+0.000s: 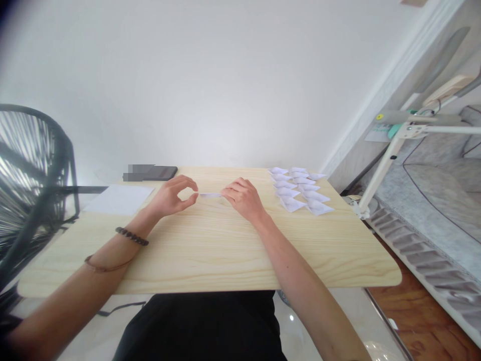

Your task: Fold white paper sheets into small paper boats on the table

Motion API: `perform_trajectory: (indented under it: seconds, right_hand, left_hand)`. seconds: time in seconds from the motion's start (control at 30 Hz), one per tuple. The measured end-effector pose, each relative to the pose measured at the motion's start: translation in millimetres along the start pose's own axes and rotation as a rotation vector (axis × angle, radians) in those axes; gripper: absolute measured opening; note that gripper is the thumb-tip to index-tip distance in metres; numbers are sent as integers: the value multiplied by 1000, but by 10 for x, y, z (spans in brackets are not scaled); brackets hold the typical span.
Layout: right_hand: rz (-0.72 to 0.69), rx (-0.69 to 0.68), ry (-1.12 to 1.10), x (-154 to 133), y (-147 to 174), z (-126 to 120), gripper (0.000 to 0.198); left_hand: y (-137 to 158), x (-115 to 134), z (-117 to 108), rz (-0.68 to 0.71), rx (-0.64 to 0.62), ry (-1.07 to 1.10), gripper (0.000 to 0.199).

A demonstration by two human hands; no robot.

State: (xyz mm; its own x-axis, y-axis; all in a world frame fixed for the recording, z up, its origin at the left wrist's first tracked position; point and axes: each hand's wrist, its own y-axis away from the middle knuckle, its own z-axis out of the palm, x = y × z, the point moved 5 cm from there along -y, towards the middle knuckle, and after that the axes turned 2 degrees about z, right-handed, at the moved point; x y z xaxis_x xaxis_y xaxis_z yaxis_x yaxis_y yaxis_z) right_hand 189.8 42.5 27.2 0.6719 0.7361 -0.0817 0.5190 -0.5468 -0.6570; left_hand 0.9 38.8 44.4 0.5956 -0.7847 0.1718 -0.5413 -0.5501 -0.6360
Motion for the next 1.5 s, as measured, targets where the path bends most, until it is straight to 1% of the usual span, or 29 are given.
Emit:
perform_trajectory:
  seconds: [0.17, 0.33, 0.53, 0.6, 0.83, 1.07, 1.3, 1.5]
  right_hand:
    - [-20, -11, -25, -134, -19, 44, 20]
    - [-20, 2, -72, -241, -40, 44, 19]
    - [23, 42, -124, -328, -66, 11, 14]
    - [20, 35, -129, -340, -70, 9, 12]
    - [-8, -41, -122, -284, -58, 0, 9]
    - [1, -71, -89, -214, -46, -32, 15]
    - [42, -84, -38, -181, -41, -29, 23]
    - [76, -46, -14, -119, -15, -26, 30]
  left_hand:
    - [-46, 144, 90, 43, -8, -2, 17]
    - [-61, 175, 164, 92, -48, 29, 13]
    - [-65, 226, 177, 123, -48, 50, 12]
    - [-67, 249, 177, 132, -53, 49, 13]
    - [-67, 252, 174, 145, -90, 59, 14]
    - [-57, 166, 125, 113, -63, 57, 17]
    - [-62, 123, 123, 96, -72, 37, 18]
    - [-48, 70, 100, 81, -58, 11, 21]
